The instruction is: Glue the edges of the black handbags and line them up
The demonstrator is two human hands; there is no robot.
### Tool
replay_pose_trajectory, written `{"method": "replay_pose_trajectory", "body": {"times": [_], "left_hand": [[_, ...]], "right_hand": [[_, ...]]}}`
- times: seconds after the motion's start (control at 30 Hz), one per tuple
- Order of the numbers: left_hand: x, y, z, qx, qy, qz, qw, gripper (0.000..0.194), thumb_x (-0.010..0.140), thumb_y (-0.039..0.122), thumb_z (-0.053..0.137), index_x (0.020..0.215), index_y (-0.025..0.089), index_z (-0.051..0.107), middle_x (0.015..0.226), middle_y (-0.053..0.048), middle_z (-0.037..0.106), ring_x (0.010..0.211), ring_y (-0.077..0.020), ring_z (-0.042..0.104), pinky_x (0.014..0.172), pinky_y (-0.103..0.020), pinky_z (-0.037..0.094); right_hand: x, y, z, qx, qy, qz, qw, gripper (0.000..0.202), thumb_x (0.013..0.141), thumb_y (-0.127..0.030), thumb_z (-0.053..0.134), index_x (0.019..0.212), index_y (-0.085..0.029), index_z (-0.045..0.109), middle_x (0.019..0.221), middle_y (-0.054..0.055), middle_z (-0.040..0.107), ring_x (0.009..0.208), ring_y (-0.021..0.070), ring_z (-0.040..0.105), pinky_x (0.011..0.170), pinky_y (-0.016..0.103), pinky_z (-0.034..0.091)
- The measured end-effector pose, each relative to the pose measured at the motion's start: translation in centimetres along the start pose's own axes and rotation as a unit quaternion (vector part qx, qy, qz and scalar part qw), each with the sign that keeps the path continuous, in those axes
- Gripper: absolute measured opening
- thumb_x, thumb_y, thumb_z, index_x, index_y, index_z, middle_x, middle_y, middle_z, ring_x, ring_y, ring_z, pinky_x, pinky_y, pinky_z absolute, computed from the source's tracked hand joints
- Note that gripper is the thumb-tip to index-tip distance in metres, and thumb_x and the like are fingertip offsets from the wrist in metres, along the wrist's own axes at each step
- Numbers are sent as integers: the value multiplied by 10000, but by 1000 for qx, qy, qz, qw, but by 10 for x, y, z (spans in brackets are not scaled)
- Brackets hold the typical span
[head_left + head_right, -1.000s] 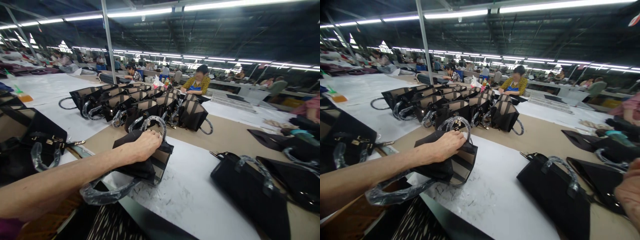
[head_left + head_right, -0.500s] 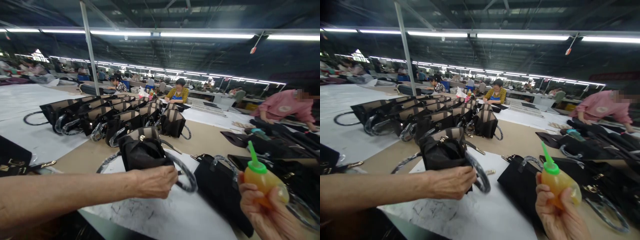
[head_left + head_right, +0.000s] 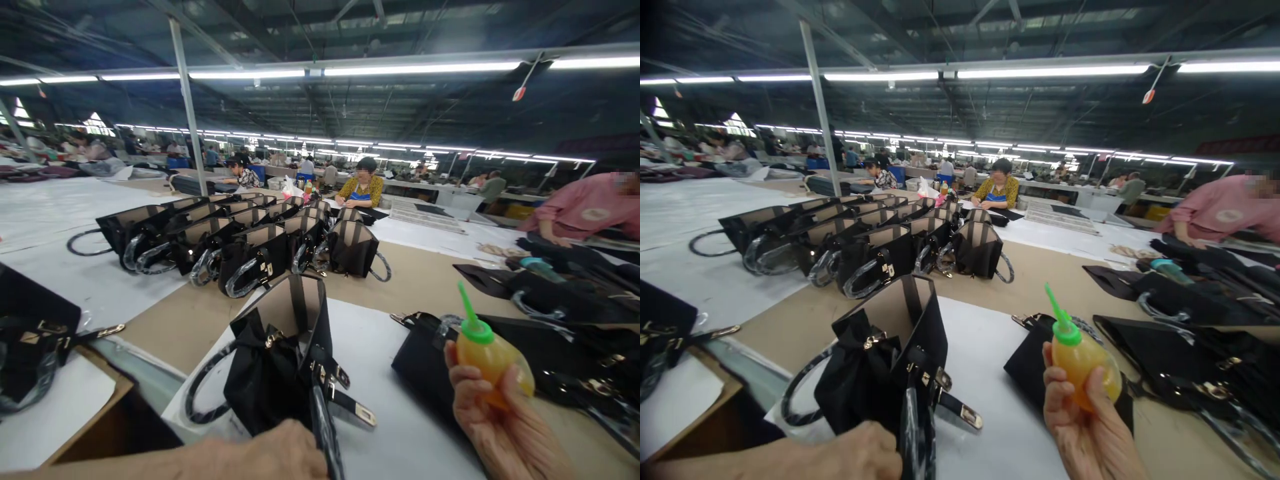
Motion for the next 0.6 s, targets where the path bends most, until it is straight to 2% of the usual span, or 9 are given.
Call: {"method": "replay_pose_trajectory", "body": {"times": [0.07, 0.13, 0.17, 0.23, 0.3, 0.37, 0.47, 0.53, 0.6], "left_hand": [[0, -2, -10, -4, 86, -67, 994, 109, 820, 309, 500, 800, 244, 584, 786, -39, 634, 742, -160, 551, 697, -299, 444], [9, -9, -17, 10, 185, -206, 961, 323, 813, 422, 502, 1046, 203, 544, 1025, -108, 612, 961, -238, 532, 802, -384, 443], [17, -12, -17, 6, 208, -269, 940, 481, 781, 486, 528, 1142, 171, 490, 1120, -134, 573, 1039, -269, 498, 845, -412, 434], [37, -19, -14, -32, 173, -339, 924, 627, 707, 548, 591, 1165, 142, 458, 1160, -139, 547, 1067, -291, 478, 877, -426, 425], [55, -24, -11, -64, 81, -352, 930, 444, 703, 483, 620, 997, 164, 528, 1019, -93, 601, 960, -270, 525, 833, -406, 440], [63, -30, -12, -69, 19, -351, 934, 212, 748, 364, 579, 841, 180, 531, 879, -60, 619, 847, -247, 555, 767, -382, 447], [54, -40, -26, -96, 0, -332, 938, 33, 771, 218, 505, 791, 195, 518, 813, -24, 623, 775, -202, 580, 694, -305, 440], [38, -46, -43, -123, -7, -290, 949, 67, 765, 153, 489, 777, 202, 533, 814, -2, 624, 778, -167, 588, 676, -251, 429], [20, -51, -60, -123, -24, -228, 966, 152, 751, 89, 470, 768, 211, 560, 817, 15, 621, 786, -140, 587, 681, -217, 422]], "right_hand": [[6, -3, -6, -7, -16, 4, 1000, 470, 818, -84, 583, 1267, -121, 448, 898, 87, 544, 666, 124, 598, 577, 196, 566], [8, -3, -9, -16, -26, 8, 1000, 673, 667, 15, 703, 1269, -141, 445, 920, 74, 552, 692, 131, 603, 598, 204, 571], [7, -1, -8, -20, -29, 11, 999, 756, 600, 49, 739, 1268, -150, 446, 925, 67, 556, 700, 135, 605, 605, 209, 574], [3, 3, -4, -24, -37, 15, 999, 842, 525, 77, 773, 1264, -165, 450, 925, 59, 560, 694, 135, 605, 601, 209, 577], [-2, 8, 1, -25, -38, 15, 999, 791, 577, 40, 765, 1269, -169, 445, 923, 61, 561, 686, 131, 604, 595, 208, 577], [-7, 11, 6, -25, -25, 8, 999, 603, 735, -61, 683, 1276, -161, 436, 905, 70, 559, 673, 130, 603, 576, 212, 578], [-11, 11, 11, -24, 1, 6, 1000, 351, 922, -197, 434, 1269, -145, 445, 861, 84, 550, 634, 132, 600, 528, 226, 576], [-12, 8, 11, -16, 6, 22, 1000, 345, 929, -219, 416, 1260, -128, 451, 844, 88, 542, 611, 133, 595, 506, 230, 574], [-11, 6, 10, -9, -10, 48, 999, 459, 834, -158, 587, 1265, -117, 436, 829, 68, 534, 613, 134, 594, 524, 234, 577]]}}
Point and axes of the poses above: each hand's wrist, its own x-axis towards the middle knuckle, its own z-axis out of the palm, y = z × x, the point moved 1 cm from there along x, towards the middle knuckle
